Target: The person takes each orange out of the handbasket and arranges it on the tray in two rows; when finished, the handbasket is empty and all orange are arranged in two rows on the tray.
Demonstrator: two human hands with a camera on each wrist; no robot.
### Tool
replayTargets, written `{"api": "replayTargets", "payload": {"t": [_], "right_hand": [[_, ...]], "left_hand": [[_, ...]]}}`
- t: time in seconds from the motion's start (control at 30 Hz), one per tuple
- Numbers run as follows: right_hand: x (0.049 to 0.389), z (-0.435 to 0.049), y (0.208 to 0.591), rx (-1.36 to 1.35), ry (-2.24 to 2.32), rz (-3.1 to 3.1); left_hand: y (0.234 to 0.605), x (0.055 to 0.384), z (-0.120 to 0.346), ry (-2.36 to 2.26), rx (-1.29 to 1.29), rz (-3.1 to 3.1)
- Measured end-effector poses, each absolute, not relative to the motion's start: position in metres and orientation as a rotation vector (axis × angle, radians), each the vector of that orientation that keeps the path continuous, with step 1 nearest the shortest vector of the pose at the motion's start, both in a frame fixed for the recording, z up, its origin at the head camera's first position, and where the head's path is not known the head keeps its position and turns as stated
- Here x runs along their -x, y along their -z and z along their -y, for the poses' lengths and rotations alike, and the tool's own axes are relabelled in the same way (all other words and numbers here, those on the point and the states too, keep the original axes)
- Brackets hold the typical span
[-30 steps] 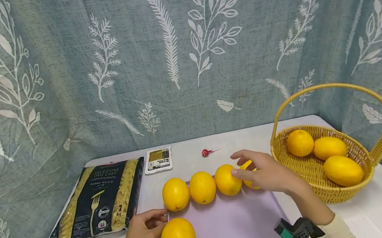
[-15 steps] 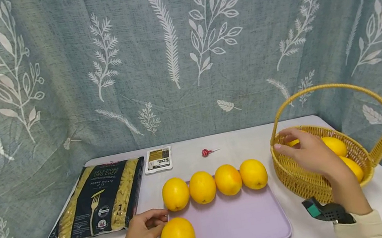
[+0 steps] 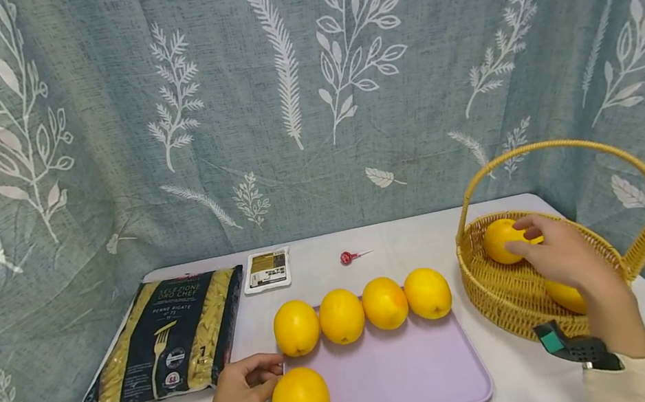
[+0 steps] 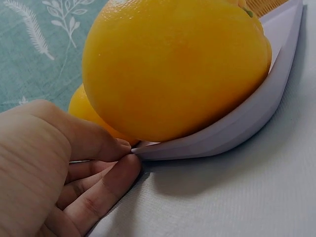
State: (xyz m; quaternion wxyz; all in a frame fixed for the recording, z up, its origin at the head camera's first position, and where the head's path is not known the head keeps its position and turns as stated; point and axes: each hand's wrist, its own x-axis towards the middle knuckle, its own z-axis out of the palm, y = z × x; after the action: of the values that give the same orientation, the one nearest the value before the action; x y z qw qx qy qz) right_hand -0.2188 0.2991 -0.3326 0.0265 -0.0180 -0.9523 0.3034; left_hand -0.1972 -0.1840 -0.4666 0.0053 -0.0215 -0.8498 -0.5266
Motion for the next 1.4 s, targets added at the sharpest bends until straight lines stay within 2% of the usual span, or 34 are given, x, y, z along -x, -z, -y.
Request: {"api": "replayTargets", "payload": {"t": [0.47,1.13,1.4], "right_hand": [[0.222,-0.337,0.347,0.490,-0.964,3.040],[0.229,-0.351,0.376,0.452,-0.944,3.162],[0.230,-0.352,0.376,0.495,-0.997,3.156]], "left_hand": [[0.468,0.197,0.183,1.659,0.084,2.653],[0.466,0.196,0.183,1.664,0.053,2.652],[0.464,0.196,0.183,1.671,0.050,2.652]]}}
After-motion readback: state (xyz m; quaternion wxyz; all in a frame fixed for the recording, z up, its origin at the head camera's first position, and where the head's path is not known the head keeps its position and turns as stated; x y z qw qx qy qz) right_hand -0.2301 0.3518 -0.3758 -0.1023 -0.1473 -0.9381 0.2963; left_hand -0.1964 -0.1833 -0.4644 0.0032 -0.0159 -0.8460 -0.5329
